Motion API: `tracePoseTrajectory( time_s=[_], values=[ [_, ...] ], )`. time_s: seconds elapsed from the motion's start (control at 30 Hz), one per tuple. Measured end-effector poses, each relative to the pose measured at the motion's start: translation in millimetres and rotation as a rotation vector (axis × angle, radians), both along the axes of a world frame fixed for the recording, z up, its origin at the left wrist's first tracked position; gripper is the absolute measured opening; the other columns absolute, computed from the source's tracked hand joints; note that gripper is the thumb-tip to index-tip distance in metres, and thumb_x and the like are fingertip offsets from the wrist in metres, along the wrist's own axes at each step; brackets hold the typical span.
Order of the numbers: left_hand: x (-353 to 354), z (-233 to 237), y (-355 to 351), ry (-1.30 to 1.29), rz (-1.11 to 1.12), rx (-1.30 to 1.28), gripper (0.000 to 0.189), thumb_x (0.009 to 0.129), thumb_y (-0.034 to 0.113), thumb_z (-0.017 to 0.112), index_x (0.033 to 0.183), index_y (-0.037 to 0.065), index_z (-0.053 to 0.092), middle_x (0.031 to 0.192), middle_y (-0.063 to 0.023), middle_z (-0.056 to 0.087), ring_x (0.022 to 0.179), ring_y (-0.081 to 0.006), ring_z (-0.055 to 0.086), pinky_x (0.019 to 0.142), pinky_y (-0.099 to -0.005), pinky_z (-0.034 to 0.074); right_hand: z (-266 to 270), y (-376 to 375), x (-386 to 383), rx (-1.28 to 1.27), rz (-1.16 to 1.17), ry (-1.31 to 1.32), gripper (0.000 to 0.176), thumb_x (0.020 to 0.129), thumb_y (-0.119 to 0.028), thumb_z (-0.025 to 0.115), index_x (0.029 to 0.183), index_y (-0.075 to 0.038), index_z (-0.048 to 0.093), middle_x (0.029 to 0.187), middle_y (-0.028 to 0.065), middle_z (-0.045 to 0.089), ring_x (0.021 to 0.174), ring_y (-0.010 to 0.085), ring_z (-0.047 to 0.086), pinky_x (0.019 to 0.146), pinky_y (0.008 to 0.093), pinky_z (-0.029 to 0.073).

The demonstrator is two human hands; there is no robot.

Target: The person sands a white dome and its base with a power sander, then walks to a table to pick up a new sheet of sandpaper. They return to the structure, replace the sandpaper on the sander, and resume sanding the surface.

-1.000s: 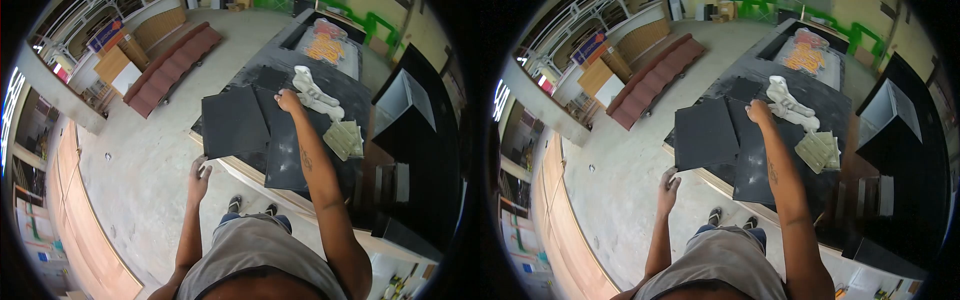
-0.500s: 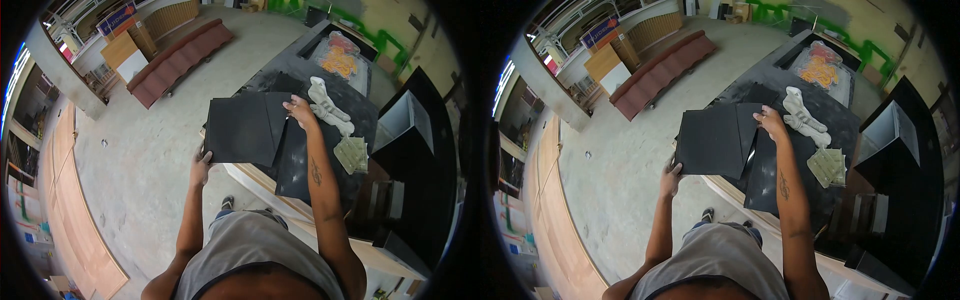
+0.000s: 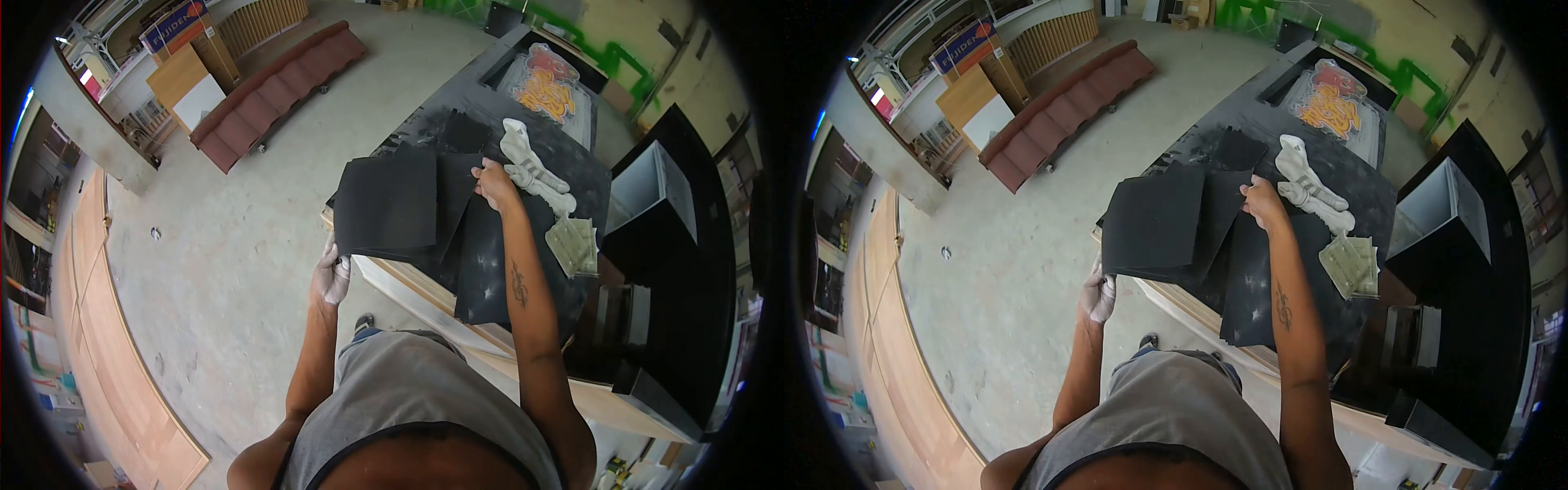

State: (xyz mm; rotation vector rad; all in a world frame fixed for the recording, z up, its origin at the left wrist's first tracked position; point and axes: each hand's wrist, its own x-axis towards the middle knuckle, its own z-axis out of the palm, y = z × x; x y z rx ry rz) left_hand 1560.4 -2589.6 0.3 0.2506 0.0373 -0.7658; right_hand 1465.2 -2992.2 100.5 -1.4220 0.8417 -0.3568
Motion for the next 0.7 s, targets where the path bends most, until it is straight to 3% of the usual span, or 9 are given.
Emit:
tracePoseTrajectory(
  time_s=[0.13,0.2,0.23,0.3,0.43,0.5,0.6,0.67,0.7],
  values=[
    [12.9,-28.7,5.7,0.05,-0.049,-0.264,0.051,0.11,-0.001,0.043,0.16,0.001,0.037,0.144,-0.017,0.061,0.123,-0.0229,0.067,0.103,-0.029,0.06,2.1,-1.2,-4.7,-0.027,0.201,0.024,0.065,0.106,-0.011,0.057,0.162,0.009,0.03,0.133,0.0188,0.062,0.095,0.0166,0.063,0.085,0.0378,0.054],
    [18.1,-20.5,2.2,0.544,-0.051,-0.505,0.049,0.11,-0.001,0.043,0.16,0.0,0.039,0.144,-0.0169,0.06,0.121,-0.0232,0.068,0.103,-0.0277,0.059,-2.7,0.7,-0.5,-0.107,0.194,0.128,0.068,0.106,-0.011,0.058,0.163,0.009,0.027,0.136,0.019,0.06,0.097,0.016,0.062,0.085,0.0366,0.053],
    [18.3,-15.9,1.4,0.543,-0.046,-0.505,0.049,0.11,-0.001,0.043,0.16,0.0,0.039,0.144,-0.0169,0.06,0.121,-0.0232,0.068,0.103,-0.0277,0.059,-4.4,2.0,2.1,-0.106,0.199,0.128,0.068,0.106,-0.011,0.058,0.163,0.009,0.027,0.136,0.019,0.06,0.097,0.016,0.062,0.085,0.0366,0.053],
    [1.8,30.9,-7.2,-0.015,-0.022,-0.215,0.049,0.11,-0.001,0.042,0.159,0.0,0.041,0.146,-0.0175,0.059,0.122,-0.0231,0.067,0.101,-0.0291,0.06,-20.3,-2.8,7.9,-0.07,0.156,0.05,0.069,0.106,-0.011,0.058,0.164,0.008,0.026,0.133,0.0174,0.061,0.092,0.0147,0.058,0.083,0.0363,0.052],
    [-17.5,63.0,-21.5,-0.227,0.003,0.257,0.053,0.11,0.0,0.043,0.163,0.002,0.035,0.15,-0.0184,0.057,0.129,-0.0227,0.064,0.104,-0.032,0.059,-28.6,1.5,10.6,0.044,0.146,-0.001,0.068,0.106,-0.013,0.058,0.163,0.009,0.027,0.135,0.0171,0.06,0.095,0.0175,0.059,0.084,0.0378,0.053],
    [-22.6,75.6,-23.8,-0.276,0.025,0.378,0.057,0.109,-0.001,0.043,0.165,0.001,0.03,0.154,-0.0186,0.054,0.13,-0.0232,0.064,0.108,-0.0342,0.057,-18.5,11.7,4.8,0.082,0.125,-0.012,0.066,0.108,-0.018,0.057,0.163,0.006,0.03,0.141,0.0168,0.06,0.107,0.023,0.063,0.091,0.0396,0.053],
    [-14.0,56.5,-13.6,-0.466,0.01,0.552,0.056,0.108,-0.001,0.046,0.163,0.0,0.035,0.158,-0.0189,0.051,0.128,-0.0237,0.065,0.105,-0.0351,0.057,-23.9,10.7,3.4,0.193,0.108,-0.102,0.06,0.11,-0.024,0.056,0.16,0.003,0.038,0.145,0.0148,0.059,0.118,0.0264,0.063,0.099,0.0416,0.052],
    [-3.1,50.6,-3.5,-0.787,-0.089,1.006,0.054,0.107,0.004,0.052,0.16,0.0,0.043,0.16,-0.0217,0.048,0.124,-0.0236,0.067,0.101,-0.0354,0.056,-29.9,6.3,4.3,0.288,0.093,-0.176,0.055,0.11,-0.025,0.054,0.156,0.001,0.042,0.143,0.0142,0.059,0.121,0.0255,0.061,0.103,0.0412,0.05],
    [-1.0,51.1,-1.5,-0.792,-0.088,1.004,0.054,0.107,0.004,0.052,0.16,0.0,0.043,0.16,-0.0217,0.048,0.124,-0.0236,0.067,0.101,-0.0354,0.056,-39.7,-1.3,7.3,0.38,0.081,-0.252,0.05,0.111,-0.026,0.053,0.153,0.0,0.046,0.142,0.0136,0.059,0.123,0.0245,0.059,0.107,0.0407,0.048]
  ],
)
